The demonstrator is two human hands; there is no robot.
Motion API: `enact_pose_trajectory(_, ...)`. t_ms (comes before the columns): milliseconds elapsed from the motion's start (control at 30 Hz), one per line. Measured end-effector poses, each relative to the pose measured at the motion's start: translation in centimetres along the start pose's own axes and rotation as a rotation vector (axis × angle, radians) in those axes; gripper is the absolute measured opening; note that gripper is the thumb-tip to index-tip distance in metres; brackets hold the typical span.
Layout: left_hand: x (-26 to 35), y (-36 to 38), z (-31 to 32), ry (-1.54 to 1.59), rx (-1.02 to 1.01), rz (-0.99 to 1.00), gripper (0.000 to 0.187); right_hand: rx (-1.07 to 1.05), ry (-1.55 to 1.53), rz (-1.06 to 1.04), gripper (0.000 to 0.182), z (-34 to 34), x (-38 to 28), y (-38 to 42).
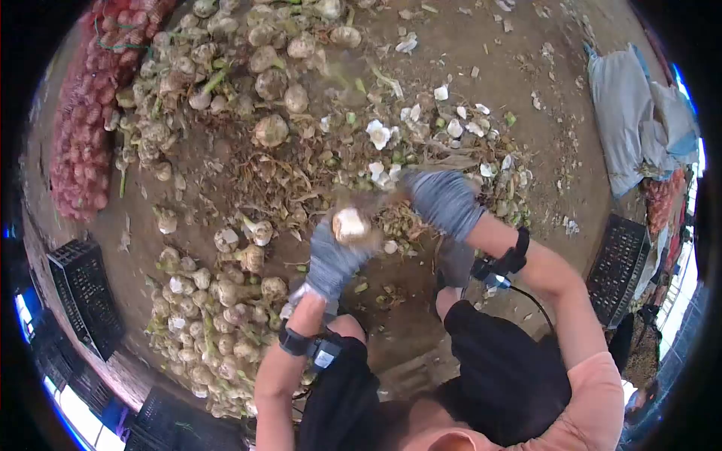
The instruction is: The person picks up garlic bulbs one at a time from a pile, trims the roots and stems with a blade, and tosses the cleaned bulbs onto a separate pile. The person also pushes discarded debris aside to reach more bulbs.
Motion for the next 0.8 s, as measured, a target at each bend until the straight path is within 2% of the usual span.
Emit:
enact_pose_trajectory(33,0.4,0.2,-0.2,-0.002,0.003,0.013,0.059,0.009,0.009,0.001,0.023,0.2,1.1,1.3)
enact_pose_trajectory(100,0.4,0.9,-0.4,0.208,-0.035,0.044,0.054,0.172,-0.158,0.379,0.029,0.1,3.0,3.8)
enact_pose_trajectory(133,-0.5,-0.3,0.5,0.794,-0.285,-0.18,0.049,0.161,-0.153,0.368,0.029,-0.4,2.4,3.8)
enact_pose_trajectory(167,-1.0,0.1,0.7,0.799,-0.284,-0.187,0.049,0.125,-0.197,0.333,0.03,-0.8,1.4,3.8)
enact_pose_trajectory(233,0.1,0.4,0.5,0.347,-0.093,0.074,0.048,0.1,-0.225,0.3,0.032,-0.8,1.2,3.3)
enact_pose_trajectory(267,0.8,0.3,0.4,0.294,-0.132,0.17,0.037,0.119,-0.396,0.322,0.032,0.4,1.3,3.1)
enact_pose_trajectory(300,0.5,0.4,0.1,0.288,-0.142,0.165,0.037,0.14,-0.573,0.349,0.032,1.5,1.1,3.0)
enact_pose_trajectory(367,-1.1,-0.3,-0.3,0.626,-0.205,-0.135,0.026,0.081,-0.666,0.315,0.035,1.7,-0.1,2.1)
enact_pose_trajectory(433,-2.0,-1.3,0.0,0.548,-0.136,-0.056,0.029,0.103,-0.897,0.32,0.036,2.6,-1.3,0.8)
enact_pose_trajectory(467,-1.7,-1.4,0.4,0.868,-0.338,-0.084,0.032,0.105,-0.897,0.323,0.036,2.2,-1.6,0.0)
enact_pose_trajectory(500,-1.3,-1.4,0.9,1.184,-0.544,-0.114,0.035,0.183,-0.775,0.221,0.037,1.3,-2.0,-0.9)
enact_pose_trajectory(533,0.4,-0.7,1.4,1.261,-0.361,-0.138,0.038,0.255,-0.652,0.121,0.037,0.6,-2.2,-1.2)
enact_pose_trajectory(567,0.8,-0.8,1.6,1.26,-0.365,-0.143,0.038,0.255,-0.653,0.126,0.037,0.8,-1.9,-0.9)
enact_pose_trajectory(633,2.4,-1.2,1.6,1.982,-0.794,-0.129,0.035,0.102,-0.935,0.457,0.037,3.5,0.1,0.5)
enact_pose_trajectory(667,3.1,-1.6,1.0,1.973,-0.805,-0.106,0.035,0.116,-0.726,0.375,0.036,6.4,1.8,1.7)
enact_pose_trajectory(767,2.4,-0.8,-1.0,1.765,-0.616,-0.081,0.035,0.159,-0.853,0.411,0.035,6.6,2.3,3.6)
enact_pose_trajectory(800,1.3,-0.4,-2.5,1.574,-0.457,-0.135,0.037,0.161,-0.851,0.402,0.035,6.7,2.6,3.6)
Point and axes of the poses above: each hand's wrist, its own y-axis away from the middle knuckle, its own z-axis out of the palm, x = y × z, the point moved 3 cm from there along -y, towards the middle knuckle, and after that the axes turned 15 degrees about -z, right-handed, at the moved point
